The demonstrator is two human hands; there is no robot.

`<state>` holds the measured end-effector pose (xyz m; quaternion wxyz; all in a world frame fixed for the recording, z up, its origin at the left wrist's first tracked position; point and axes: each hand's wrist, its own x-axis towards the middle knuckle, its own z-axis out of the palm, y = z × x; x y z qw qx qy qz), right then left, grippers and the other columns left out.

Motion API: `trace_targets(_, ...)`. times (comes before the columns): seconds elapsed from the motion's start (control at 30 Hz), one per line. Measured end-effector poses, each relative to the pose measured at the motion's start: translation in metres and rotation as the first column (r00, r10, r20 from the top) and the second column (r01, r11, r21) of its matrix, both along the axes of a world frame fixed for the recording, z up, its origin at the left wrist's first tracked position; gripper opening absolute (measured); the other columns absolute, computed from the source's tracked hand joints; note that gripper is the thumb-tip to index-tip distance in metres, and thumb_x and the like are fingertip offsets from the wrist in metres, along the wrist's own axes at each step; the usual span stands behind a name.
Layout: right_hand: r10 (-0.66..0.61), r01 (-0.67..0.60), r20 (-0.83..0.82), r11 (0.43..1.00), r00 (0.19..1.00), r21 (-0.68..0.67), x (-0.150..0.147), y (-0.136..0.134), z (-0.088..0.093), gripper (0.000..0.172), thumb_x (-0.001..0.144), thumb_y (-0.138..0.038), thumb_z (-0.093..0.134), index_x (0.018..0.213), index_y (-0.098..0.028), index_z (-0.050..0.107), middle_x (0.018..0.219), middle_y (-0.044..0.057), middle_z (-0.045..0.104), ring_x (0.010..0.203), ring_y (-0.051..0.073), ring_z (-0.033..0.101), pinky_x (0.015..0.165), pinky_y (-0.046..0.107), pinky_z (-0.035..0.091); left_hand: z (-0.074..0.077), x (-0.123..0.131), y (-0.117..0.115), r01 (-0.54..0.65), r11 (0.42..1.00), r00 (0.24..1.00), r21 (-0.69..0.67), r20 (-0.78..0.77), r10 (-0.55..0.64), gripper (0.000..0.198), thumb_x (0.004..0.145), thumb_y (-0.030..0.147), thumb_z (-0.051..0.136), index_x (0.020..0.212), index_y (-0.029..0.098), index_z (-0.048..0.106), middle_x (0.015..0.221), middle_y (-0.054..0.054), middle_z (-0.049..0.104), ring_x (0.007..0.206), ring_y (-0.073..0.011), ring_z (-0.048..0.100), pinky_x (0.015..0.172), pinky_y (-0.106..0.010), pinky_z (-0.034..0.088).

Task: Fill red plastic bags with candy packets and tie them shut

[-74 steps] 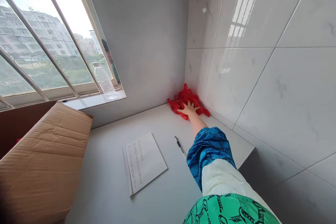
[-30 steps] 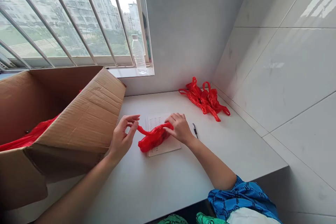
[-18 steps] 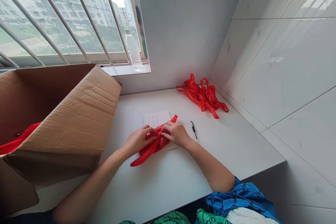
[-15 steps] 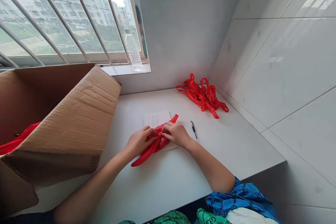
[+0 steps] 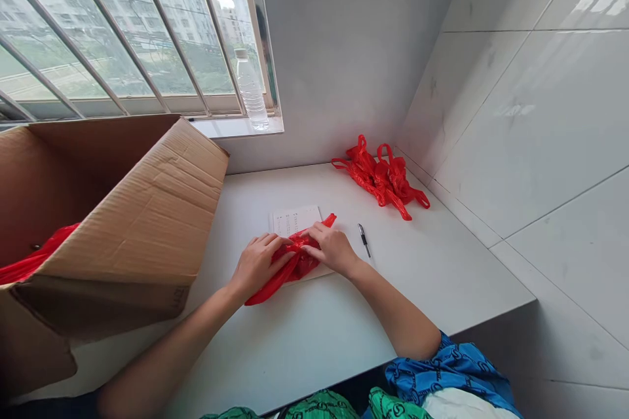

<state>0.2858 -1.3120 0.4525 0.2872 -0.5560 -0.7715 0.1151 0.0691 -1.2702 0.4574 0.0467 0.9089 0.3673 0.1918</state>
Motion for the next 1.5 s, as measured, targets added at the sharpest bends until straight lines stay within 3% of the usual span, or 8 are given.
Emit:
trace_targets(0.43,-0.195,0.199,-0.195,0.980,0.961,0.002,0.071,-0.012,0.034,0.008,0.088,-0.023,0.056,0.092,-0.023,0.063,0.098,0.002,0.067,0.086,0.017,0.063,0.067,0.027,0.046,0.034,-0.038,0.019,-0.228,0.974,0.935,0.005,0.281,0.217,0.032,0.100,0.030,0.038,0.122,0.021,0.060,0.090,-0.004,0.065,0.085,-0.0197,0.060,0.076,-0.031,0.045)
trace_targets(0.6,-0.058,0.061,-0.198,0.998,0.979,0.010,0.040,-0.012,0.032,0.030,0.087,-0.038,0.066,0.113,-0.024,0.061,0.111,0.006,0.068,0.103,0.022,0.063,0.091,0.038,0.047,0.041,-0.009,-0.005,-0.028,0.994,0.983,0.105,0.185,0.009,0.036,0.098,0.034,0.048,0.133,0.026,0.054,0.135,-0.008,0.056,0.119,-0.0245,0.053,0.099,-0.039,0.041)
trace_targets(0.77,0.063,-0.060,-0.135,0.998,0.989,0.028,0.026,-0.011,0.030,0.022,0.088,-0.040,0.069,0.102,-0.024,0.065,0.102,0.003,0.072,0.093,0.020,0.065,0.089,0.036,0.044,0.040,0.018,-0.007,0.191,0.965,0.980,0.180,0.020,-0.198,0.022,0.097,0.034,0.054,0.115,0.031,0.066,0.108,-0.003,0.070,0.102,-0.0217,0.060,0.102,-0.042,0.037)
trace_targets(1.1,-0.171,0.224,-0.394,0.970,0.903,0.092,0.064,-0.011,0.032,0.021,0.094,-0.037,0.055,0.082,-0.021,0.064,0.082,0.002,0.065,0.079,0.017,0.062,0.074,0.030,0.050,0.040,-0.016,0.010,-0.199,0.980,0.853,0.005,0.493,0.170,0.022,0.101,0.034,0.045,0.101,0.021,0.062,0.081,0.000,0.071,0.082,-0.0169,0.064,0.080,-0.029,0.047)
trace_targets(1.23,-0.100,0.137,-0.470,0.990,0.877,0.045,0.046,-0.013,0.033,0.017,0.090,-0.037,0.058,0.088,-0.022,0.066,0.089,0.002,0.066,0.081,0.017,0.063,0.074,0.030,0.053,0.057,0.000,-0.005,-0.023,0.985,0.919,0.172,0.392,-0.047,0.028,0.096,0.038,0.055,0.119,0.023,0.060,0.121,-0.008,0.065,0.111,-0.0227,0.059,0.096,-0.037,0.046)
trace_targets(1.33,-0.073,0.109,-0.475,0.993,0.877,0.048,0.032,-0.017,0.035,0.013,0.089,-0.034,0.059,0.090,-0.023,0.065,0.091,0.002,0.067,0.082,0.017,0.063,0.071,0.029,0.052,0.062,0.015,-0.008,0.099,0.980,0.958,0.170,0.249,-0.140,0.019,0.096,0.034,0.055,0.110,0.028,0.067,0.109,-0.004,0.070,0.100,-0.0208,0.062,0.096,-0.038,0.044)
trace_targets(1.4,-0.146,0.200,-0.493,0.978,0.858,0.058,0.033,-0.017,0.034,0.011,0.087,-0.031,0.057,0.087,-0.022,0.062,0.088,0.002,0.066,0.080,0.017,0.063,0.067,0.028,0.052,0.060,0.015,-0.002,0.027,0.994,0.928,0.106,0.368,-0.064,0.019,0.098,0.031,0.051,0.098,0.026,0.070,0.091,-0.001,0.071,0.088,-0.0174,0.064,0.088,-0.034,0.046)
trace_targets(1.5,-0.276,0.370,-0.565,0.928,0.777,0.055,0.047,-0.014,0.031,0.011,0.086,-0.031,0.054,0.086,-0.021,0.058,0.086,0.003,0.065,0.075,0.017,0.061,0.060,0.028,0.051,0.054,0.000,0.010,-0.120,0.987,0.739,-0.107,0.655,0.160,0.019,0.096,0.036,0.054,0.097,0.021,0.066,0.089,-0.003,0.069,0.084,-0.0167,0.064,0.075,-0.028,0.051)
